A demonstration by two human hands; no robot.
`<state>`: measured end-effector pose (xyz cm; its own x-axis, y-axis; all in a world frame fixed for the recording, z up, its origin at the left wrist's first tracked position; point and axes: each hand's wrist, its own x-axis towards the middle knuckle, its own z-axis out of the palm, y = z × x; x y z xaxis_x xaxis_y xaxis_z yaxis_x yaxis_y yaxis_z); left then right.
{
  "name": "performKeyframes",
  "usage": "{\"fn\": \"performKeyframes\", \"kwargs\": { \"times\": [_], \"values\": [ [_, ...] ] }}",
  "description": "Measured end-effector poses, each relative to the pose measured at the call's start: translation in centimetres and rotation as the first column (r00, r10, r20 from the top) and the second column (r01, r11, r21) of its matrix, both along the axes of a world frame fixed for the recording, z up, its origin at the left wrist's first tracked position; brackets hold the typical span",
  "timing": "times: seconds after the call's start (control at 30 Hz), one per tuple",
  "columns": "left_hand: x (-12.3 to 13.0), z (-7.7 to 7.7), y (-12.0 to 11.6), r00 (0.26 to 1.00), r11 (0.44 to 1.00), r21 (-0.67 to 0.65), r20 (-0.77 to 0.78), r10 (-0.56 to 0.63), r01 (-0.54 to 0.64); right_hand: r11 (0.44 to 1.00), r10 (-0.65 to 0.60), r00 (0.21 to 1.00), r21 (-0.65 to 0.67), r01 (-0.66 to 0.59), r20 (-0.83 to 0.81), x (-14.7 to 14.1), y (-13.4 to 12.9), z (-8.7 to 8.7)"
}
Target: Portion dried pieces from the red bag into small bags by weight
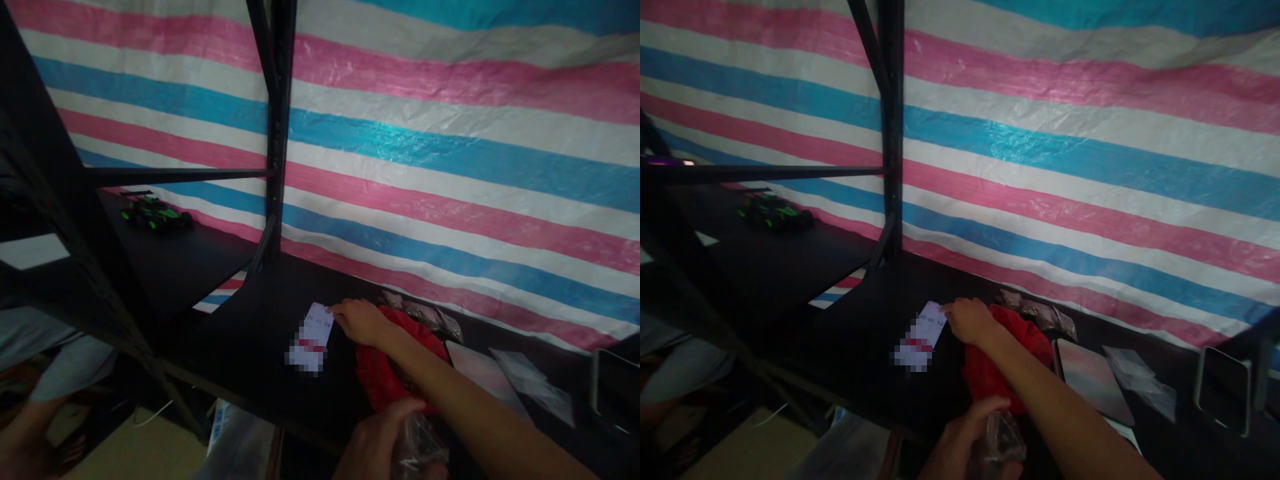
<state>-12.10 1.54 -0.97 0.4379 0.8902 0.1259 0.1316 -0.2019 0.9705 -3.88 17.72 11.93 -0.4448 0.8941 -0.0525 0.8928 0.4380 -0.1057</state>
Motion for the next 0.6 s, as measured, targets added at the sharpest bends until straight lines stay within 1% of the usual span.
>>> {"fn": "performKeyframes", "kwargs": {
  "times": [0.07,0.13,0.17,0.2,0.23,0.27,0.33,0.37,0.43,0.47,0.53,0.6],
  "values": [
    [0.0,0.8,-0.1,1.000,0.999,-0.038,0.011,-0.001,0.001,0.999,-0.011,0.997,0.049,0.014,-0.078,0.8,-0.6,1.3],
    [0.4,1.8,0.0,0.998,0.997,-0.075,0.051,0.029,-0.025,0.993,-0.035,0.972,0.102,0.060,-0.232,2.3,-2.3,2.9],
    [0.7,2.2,0.1,0.995,0.995,-0.083,0.086,0.057,-0.050,0.989,-0.057,0.922,0.107,0.105,-0.382,3.1,-3.5,3.7],
    [1.0,2.6,0.2,0.989,0.994,-0.081,0.129,0.079,-0.069,0.987,-0.065,0.853,0.093,0.131,-0.518,4.1,-5.1,4.3],
    [1.3,2.8,0.4,0.981,0.994,-0.071,0.171,0.094,-0.083,0.989,-0.068,0.798,0.065,0.133,-0.598,5.1,-6.8,4.8],
    [1.6,3.0,0.6,0.973,0.994,-0.059,0.207,0.102,-0.092,0.992,-0.087,0.761,0.016,0.127,-0.643,6.0,-8.7,5.0],
    [2.2,3.1,1.0,0.962,0.994,-0.037,0.250,0.107,-0.101,0.986,-0.163,0.710,-0.089,0.141,-0.685,7.7,-12.3,5.0],
    [2.4,3.2,1.2,0.960,0.995,-0.022,0.260,0.103,-0.101,0.982,-0.189,0.701,-0.118,0.149,-0.688,8.4,-13.9,4.7],
    [2.5,3.2,1.5,0.966,0.994,0.026,0.240,0.101,-0.110,0.979,-0.205,0.723,-0.148,0.142,-0.660,9.4,-16.3,4.0],
    [2.5,3.2,1.7,0.973,0.991,0.072,0.208,0.096,-0.113,0.979,-0.201,0.729,-0.145,0.140,-0.655,9.7,-17.1,3.7],
    [2.3,3.5,2.0,0.988,0.971,0.211,0.119,0.093,-0.117,0.982,-0.188,0.725,-0.134,0.133,-0.663,10.0,-18.0,3.4],
    [1.9,3.9,2.2,0.993,0.918,0.380,0.034,0.114,-0.118,0.986,-0.168,0.712,-0.128,0.110,-0.682,10.2,-18.2,3.3]
  ]
}}
